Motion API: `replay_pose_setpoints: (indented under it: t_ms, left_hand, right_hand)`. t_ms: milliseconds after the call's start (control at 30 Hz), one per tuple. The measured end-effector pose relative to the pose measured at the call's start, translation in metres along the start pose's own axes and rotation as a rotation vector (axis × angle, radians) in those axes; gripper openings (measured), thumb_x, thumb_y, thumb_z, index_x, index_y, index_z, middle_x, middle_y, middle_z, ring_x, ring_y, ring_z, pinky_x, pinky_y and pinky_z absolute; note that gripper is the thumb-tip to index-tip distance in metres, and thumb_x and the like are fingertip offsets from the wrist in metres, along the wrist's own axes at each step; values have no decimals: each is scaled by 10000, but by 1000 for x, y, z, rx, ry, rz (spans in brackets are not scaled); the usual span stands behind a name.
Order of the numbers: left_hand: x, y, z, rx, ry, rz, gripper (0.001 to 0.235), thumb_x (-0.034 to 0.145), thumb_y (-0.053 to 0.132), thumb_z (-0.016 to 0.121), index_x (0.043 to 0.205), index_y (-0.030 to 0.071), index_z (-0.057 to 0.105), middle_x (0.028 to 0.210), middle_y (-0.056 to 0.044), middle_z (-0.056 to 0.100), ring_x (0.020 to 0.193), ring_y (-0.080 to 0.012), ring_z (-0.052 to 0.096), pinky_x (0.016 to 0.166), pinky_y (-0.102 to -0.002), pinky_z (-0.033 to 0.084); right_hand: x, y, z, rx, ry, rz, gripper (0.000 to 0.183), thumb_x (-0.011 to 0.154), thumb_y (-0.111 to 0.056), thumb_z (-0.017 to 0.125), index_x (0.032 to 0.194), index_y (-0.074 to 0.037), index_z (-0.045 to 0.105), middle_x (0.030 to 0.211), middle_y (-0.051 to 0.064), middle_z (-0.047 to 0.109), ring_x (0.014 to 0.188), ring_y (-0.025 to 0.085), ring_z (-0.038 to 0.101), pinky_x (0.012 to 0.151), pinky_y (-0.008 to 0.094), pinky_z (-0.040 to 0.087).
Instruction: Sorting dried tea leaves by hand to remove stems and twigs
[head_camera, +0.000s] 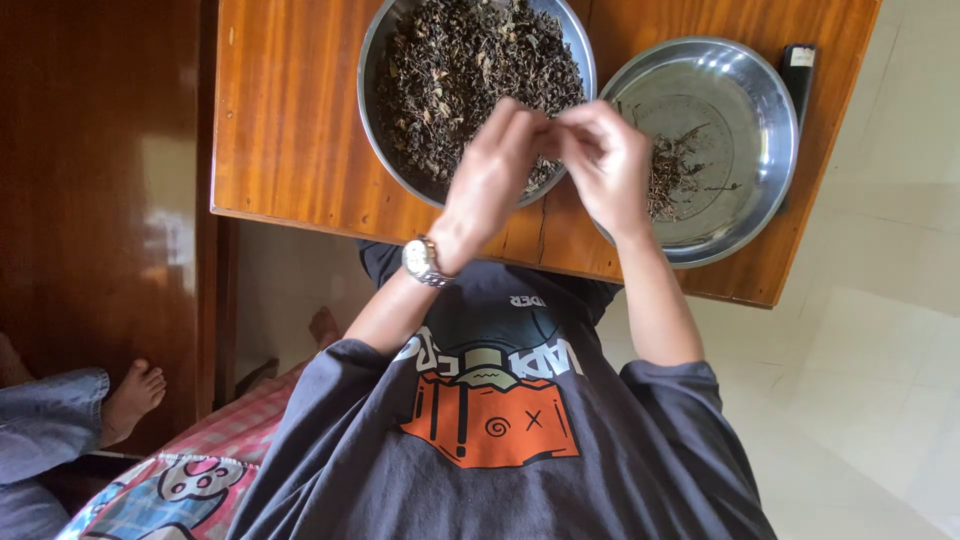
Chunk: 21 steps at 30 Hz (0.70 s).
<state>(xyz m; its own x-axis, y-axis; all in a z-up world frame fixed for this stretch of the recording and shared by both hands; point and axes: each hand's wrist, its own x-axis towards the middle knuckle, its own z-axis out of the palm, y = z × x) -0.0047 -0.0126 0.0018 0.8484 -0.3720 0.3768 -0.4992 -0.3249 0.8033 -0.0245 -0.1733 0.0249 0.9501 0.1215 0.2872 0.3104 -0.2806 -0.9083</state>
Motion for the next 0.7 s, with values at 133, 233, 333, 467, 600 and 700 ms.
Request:
replay_pose_setpoints:
  t_ms: [133, 233, 333, 467, 600, 700]
  left_hand:
    - [6, 16, 35, 287, 49, 206, 63, 958, -23, 627, 1012, 9, 631, 967, -109, 585, 917, -295, 706, 773, -340, 636]
    - [12, 29, 64, 314, -65, 289, 109, 917, -78, 638, 964, 19, 655, 946, -117, 606, 873, -232, 699, 762, -290, 634]
    - [13, 39, 82, 414, -189, 395, 128, 933, -81, 594, 970, 15, 669, 952, -139, 647, 891, -272, 735, 766, -288, 634]
    - [-7, 22, 137, 384, -457, 264, 624, 663, -209, 776, 1223, -29, 568, 1206, -180, 606, 1015, -245, 697, 752, -284, 680]
    - [-16, 15, 168, 443, -331, 357, 342, 784, -21, 756, 1109, 43, 669, 1038, -120, 676, 892, -216, 693, 747, -351, 598]
    - [-16, 13, 169, 539, -261, 433, 258, 827, 66, 687, 1084, 85, 706, 1030, -90, 695, 957, -238, 665, 841, -385, 524]
  right_hand:
    - [-37, 32, -28, -57, 198, 95, 76, 1024, 13, 686, 1088, 19, 645, 943, 180, 717, 908, 255, 719, 773, 393, 599]
    - [-62, 24, -54, -163, 271, 91, 57, 1051, 4, 673, 1094, 34, 651, 954, 187, 711, 900, 278, 708, 807, 402, 579]
    - [-86, 26, -89, -329, 289, 65, 143, 1119, -84, 605, 1144, 47, 657, 1019, 203, 696, 905, 299, 686, 740, 402, 566]
    - [-54, -24, -97, -264, 271, 25, 354, 1173, -180, 487, 1117, 162, 554, 1026, 318, 660, 933, 373, 689, 788, 407, 601]
    - [-3, -23, -90, -589, 31, -173, 44, 1100, 79, 723, 1101, 103, 686, 1028, 204, 719, 906, 295, 691, 821, 364, 570]
    - [48, 9, -61, -669, -171, -342, 108, 1034, 71, 790, 1101, 56, 706, 1014, 159, 705, 933, 262, 649, 835, 333, 550]
